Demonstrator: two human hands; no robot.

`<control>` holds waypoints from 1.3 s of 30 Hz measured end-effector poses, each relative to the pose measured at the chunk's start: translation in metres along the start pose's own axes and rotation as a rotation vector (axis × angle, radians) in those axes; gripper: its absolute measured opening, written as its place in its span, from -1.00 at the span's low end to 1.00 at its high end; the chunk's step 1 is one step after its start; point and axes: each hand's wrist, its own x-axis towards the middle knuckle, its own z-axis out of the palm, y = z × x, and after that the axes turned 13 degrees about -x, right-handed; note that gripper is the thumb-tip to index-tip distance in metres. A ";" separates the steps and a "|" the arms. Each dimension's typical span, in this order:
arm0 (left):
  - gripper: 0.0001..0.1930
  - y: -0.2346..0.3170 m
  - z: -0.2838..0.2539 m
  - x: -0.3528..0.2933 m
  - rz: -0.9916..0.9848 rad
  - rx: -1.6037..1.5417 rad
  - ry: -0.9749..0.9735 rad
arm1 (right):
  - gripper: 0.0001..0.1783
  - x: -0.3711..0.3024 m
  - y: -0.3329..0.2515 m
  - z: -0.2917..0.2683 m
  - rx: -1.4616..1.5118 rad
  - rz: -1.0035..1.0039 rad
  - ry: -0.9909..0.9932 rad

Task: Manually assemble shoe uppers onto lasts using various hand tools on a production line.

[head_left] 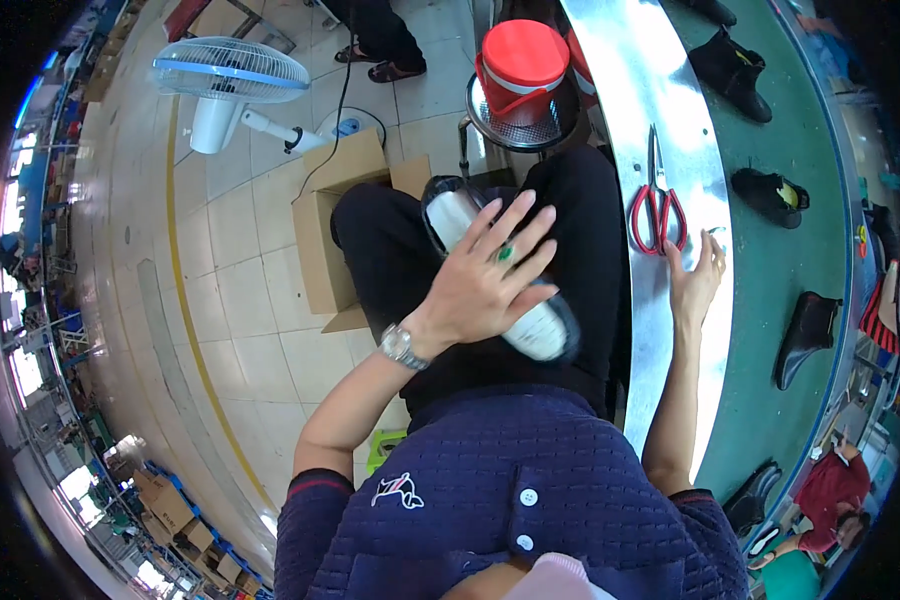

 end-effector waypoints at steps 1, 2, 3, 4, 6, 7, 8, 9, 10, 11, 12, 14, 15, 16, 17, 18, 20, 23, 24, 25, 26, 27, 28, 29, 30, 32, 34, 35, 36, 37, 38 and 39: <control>-0.53 0.000 0.008 0.013 0.005 -0.042 0.010 | -0.32 -0.008 0.014 0.003 -0.005 0.065 -0.013; -0.53 -0.001 0.013 0.026 0.012 -0.083 0.020 | -0.28 -0.017 0.023 0.004 -0.010 0.131 -0.025; -0.52 -0.003 0.016 0.037 0.011 -0.075 0.027 | -0.28 -0.027 0.029 0.007 -0.054 0.182 -0.086; -0.50 -0.008 0.020 0.047 -0.043 -0.021 0.004 | -0.27 -0.037 0.036 0.006 -0.102 0.240 -0.148; -0.44 -0.023 0.004 0.070 -0.199 -0.151 -0.100 | -0.29 -0.047 0.039 0.004 -0.035 0.288 -0.185; -0.40 -0.035 -0.004 0.078 -0.289 -0.218 -0.132 | -0.30 -0.049 0.043 0.008 -0.059 0.257 -0.170; -0.42 -0.054 -0.011 0.088 -0.259 -0.318 -0.128 | -0.32 -0.050 0.047 0.012 -0.081 0.225 -0.158; -0.44 -0.072 -0.020 0.096 -0.301 -0.409 -0.165 | -0.32 -0.046 0.054 0.008 -0.090 0.240 -0.138; -0.46 -0.080 -0.027 0.107 -0.356 -0.489 -0.216 | -0.37 -0.040 0.061 0.008 0.137 0.330 -0.229; -0.46 -0.082 -0.030 0.112 -0.343 -0.481 -0.224 | -0.42 -0.036 0.065 0.008 0.367 0.414 -0.316; -0.51 -0.082 -0.034 0.115 -0.416 -0.468 -0.236 | -0.42 -0.037 0.067 0.007 0.375 0.426 -0.308; -0.55 -0.085 -0.032 0.116 -0.489 -0.449 -0.248 | -0.53 -0.034 0.044 -0.029 1.156 0.689 -0.352; -0.60 -0.091 -0.023 0.111 -0.331 -0.325 -0.138 | -0.62 -0.032 0.028 -0.043 1.278 0.605 -0.285; -0.64 -0.092 -0.018 0.107 -0.176 -0.203 -0.032 | -0.62 -0.027 0.019 -0.055 1.284 0.606 -0.284; -0.71 -0.085 -0.009 0.108 -0.128 -0.145 0.049 | -0.62 -0.021 0.011 -0.065 1.322 0.493 -0.351; -0.71 -0.079 -0.004 0.109 -0.122 -0.148 0.042 | -0.62 -0.013 0.003 -0.077 1.356 0.377 -0.416; -0.69 -0.070 -0.001 0.107 -0.304 0.036 0.065 | -0.59 0.009 -0.019 -0.103 1.292 0.341 -0.685; -0.66 -0.065 0.003 0.110 -0.360 0.009 0.164 | -0.44 0.034 -0.050 -0.127 1.220 0.101 -0.972; -0.66 -0.069 0.002 0.112 -0.358 0.010 0.174 | -0.39 0.040 -0.059 -0.129 1.218 -0.002 -1.051; -0.68 -0.077 0.002 0.112 -0.373 -0.025 0.151 | -0.39 0.049 -0.072 -0.139 1.196 -0.084 -1.136; -0.69 -0.080 0.001 0.117 -0.377 -0.067 0.124 | -0.39 0.054 -0.082 -0.138 1.188 -0.090 -1.128; -0.69 -0.080 -0.001 0.116 -0.372 -0.071 0.136 | -0.39 0.058 -0.090 -0.133 1.254 -0.070 -1.257; -0.70 -0.077 -0.005 0.114 -0.396 -0.186 0.106 | -0.39 0.061 -0.097 -0.129 1.317 -0.050 -1.386; -0.71 -0.075 -0.007 0.113 -0.417 -0.303 0.075 | -0.48 0.065 -0.103 -0.128 1.343 -0.001 -1.432; -0.71 -0.077 -0.003 0.112 -0.411 -0.307 0.087 | -0.48 0.068 -0.104 -0.123 1.332 -0.008 -1.425; -0.73 -0.079 0.001 0.108 -0.194 -0.471 0.197 | -0.58 0.072 -0.112 -0.117 1.368 0.152 -1.458; -0.75 -0.083 0.001 0.109 -0.232 -0.443 0.198 | -0.67 0.071 -0.120 -0.120 1.365 0.192 -1.455; -0.73 -0.085 0.001 0.113 -0.281 -0.418 0.174 | -0.68 0.071 -0.125 -0.123 1.299 0.158 -1.411; -0.71 -0.088 -0.002 0.117 -0.331 -0.395 0.152 | -0.68 0.073 -0.129 -0.124 1.231 0.121 -1.366; -0.74 -0.097 -0.003 0.120 -0.354 -0.386 0.109 | -0.68 0.077 -0.133 -0.124 1.201 0.101 -1.369; -0.74 -0.103 -0.008 0.123 -0.359 -0.395 0.143 | -0.68 0.079 -0.135 -0.123 1.194 0.092 -1.344; -0.73 -0.107 -0.013 0.125 -0.439 -0.481 0.070 | -0.68 0.082 -0.138 -0.121 1.187 0.082 -1.318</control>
